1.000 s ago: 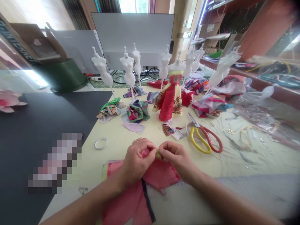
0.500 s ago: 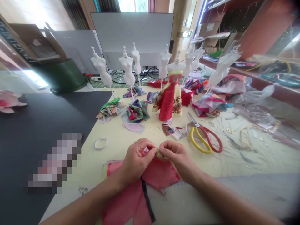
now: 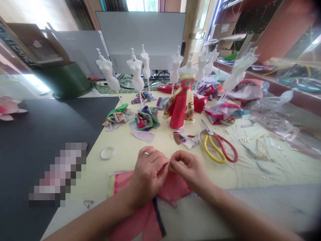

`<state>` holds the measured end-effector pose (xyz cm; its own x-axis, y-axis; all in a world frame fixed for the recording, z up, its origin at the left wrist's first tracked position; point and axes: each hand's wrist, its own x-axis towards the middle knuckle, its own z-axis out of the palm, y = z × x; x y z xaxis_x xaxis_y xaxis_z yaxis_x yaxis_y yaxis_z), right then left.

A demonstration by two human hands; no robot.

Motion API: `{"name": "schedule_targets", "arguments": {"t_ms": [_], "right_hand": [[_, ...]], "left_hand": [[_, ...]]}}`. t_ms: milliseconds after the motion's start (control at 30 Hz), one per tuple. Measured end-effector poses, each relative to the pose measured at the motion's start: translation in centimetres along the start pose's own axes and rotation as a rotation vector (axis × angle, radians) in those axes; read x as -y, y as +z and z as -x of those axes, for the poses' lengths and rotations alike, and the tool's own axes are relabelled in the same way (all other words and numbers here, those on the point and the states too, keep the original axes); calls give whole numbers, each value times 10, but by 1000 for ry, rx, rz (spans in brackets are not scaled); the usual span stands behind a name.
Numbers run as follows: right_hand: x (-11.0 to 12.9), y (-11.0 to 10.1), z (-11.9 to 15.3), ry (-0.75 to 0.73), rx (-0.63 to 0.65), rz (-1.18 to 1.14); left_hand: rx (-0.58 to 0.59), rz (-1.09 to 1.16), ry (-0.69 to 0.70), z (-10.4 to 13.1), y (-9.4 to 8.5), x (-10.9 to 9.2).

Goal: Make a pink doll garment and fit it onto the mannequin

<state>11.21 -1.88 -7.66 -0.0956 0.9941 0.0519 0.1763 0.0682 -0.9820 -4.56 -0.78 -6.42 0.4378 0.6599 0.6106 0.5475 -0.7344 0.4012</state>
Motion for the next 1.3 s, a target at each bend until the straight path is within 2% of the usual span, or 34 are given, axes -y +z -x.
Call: {"name": "schedule_targets", "arguments": {"t_ms": [100,300,467,733,967,1167,1300], "right_hand": [[2,1,-1,-9,-19,17],[2,3,-2,142,25,-337],[2,0,-3,206,53,-477],[0,0,-3,273,71,-586],[3,-1,-3,271,63,-568],[3,1,-2,180,36,-454],[2,2,0,101,2,-279]], "left_hand": [[10,43,-29,-1,0,-2],[140,379,-428,-6,0,-3],[199,557,-605,-7,-2,-2],[221,743,-756,-7,0,0],[239,794,-733,-9,-3,0],[238,866,-784,-8,-3,0],[251,947,-834,-7,-3,0]]}}
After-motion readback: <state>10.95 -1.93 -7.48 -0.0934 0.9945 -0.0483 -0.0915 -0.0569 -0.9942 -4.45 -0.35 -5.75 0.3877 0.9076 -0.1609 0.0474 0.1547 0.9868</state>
